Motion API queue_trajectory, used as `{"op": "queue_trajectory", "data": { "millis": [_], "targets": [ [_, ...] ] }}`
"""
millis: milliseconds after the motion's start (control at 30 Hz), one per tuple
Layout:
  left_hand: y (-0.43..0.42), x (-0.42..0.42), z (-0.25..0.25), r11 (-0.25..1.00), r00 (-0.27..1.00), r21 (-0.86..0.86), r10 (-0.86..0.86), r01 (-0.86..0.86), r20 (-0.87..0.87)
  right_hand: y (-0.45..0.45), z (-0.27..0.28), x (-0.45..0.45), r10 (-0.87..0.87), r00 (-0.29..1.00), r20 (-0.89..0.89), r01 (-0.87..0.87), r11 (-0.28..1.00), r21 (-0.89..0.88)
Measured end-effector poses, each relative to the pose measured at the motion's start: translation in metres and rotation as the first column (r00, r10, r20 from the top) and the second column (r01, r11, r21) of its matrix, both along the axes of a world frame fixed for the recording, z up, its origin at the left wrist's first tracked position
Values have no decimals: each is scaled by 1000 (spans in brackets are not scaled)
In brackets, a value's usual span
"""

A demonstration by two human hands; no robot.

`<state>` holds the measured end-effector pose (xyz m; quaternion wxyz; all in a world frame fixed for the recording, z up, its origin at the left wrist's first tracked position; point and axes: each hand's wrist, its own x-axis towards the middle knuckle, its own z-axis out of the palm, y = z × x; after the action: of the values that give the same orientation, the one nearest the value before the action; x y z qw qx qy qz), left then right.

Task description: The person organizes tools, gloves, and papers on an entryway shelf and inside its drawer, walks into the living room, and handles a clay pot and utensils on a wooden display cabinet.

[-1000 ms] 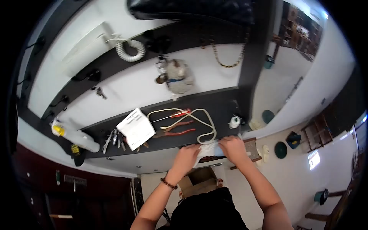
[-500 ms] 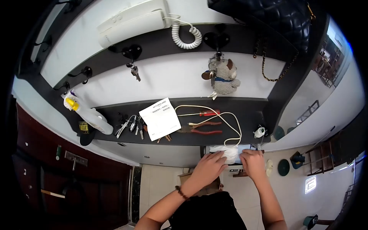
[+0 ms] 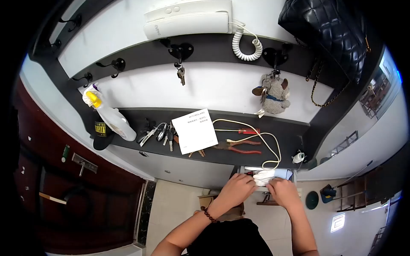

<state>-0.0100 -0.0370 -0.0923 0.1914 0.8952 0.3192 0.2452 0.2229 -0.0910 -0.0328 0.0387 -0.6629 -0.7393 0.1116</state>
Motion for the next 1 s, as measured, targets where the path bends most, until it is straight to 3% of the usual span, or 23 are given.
{"op": "queue_trajectory", "data": {
  "millis": [33, 133, 200, 233, 433, 567, 633, 767, 900, 1000],
  "targets": [
    [-2, 1, -3, 997, 992, -69, -30, 22, -120, 0, 11, -3, -2, 1000, 9, 2, 1000, 0],
    [-13, 4, -3, 999, 994, 6, -33, 33, -103, 20, 58, -23, 55, 993, 101, -41, 990, -132],
    [-16, 2, -5, 999, 998, 8, -40, 41, -53, 42, 83, -47, 267, 925, -272, -199, 947, 254],
    [-15, 0, -6, 999, 999, 13, -43, 43, -2, 57, 86, -56, 324, 904, -278, -233, 920, 316],
    [-24, -14, -15, 997, 992, 57, -49, 42, 118, 139, 32, -75, 352, 936, -13, -333, 896, 292],
    [-29, -16, -12, 999, 987, 36, -26, 21, 156, 149, 33, -74, 324, 946, 27, -321, 915, 245],
    [-28, -16, -11, 999, 987, 40, -35, 29, 155, 155, 29, -70, 419, 902, 103, -431, 867, 249],
    [-22, -16, -10, 1000, 978, -3, -19, 20, 210, 148, 33, -67, 470, 878, 92, -479, 856, 195],
    [-13, -13, 0, 999, 968, 10, 31, -35, 249, 140, 17, -61, 498, 845, 196, -535, 764, 361],
    [-7, -9, 0, 999, 958, -15, 53, -51, 281, 126, 29, -54, 503, 837, 218, -547, 742, 387]
  ]
}}
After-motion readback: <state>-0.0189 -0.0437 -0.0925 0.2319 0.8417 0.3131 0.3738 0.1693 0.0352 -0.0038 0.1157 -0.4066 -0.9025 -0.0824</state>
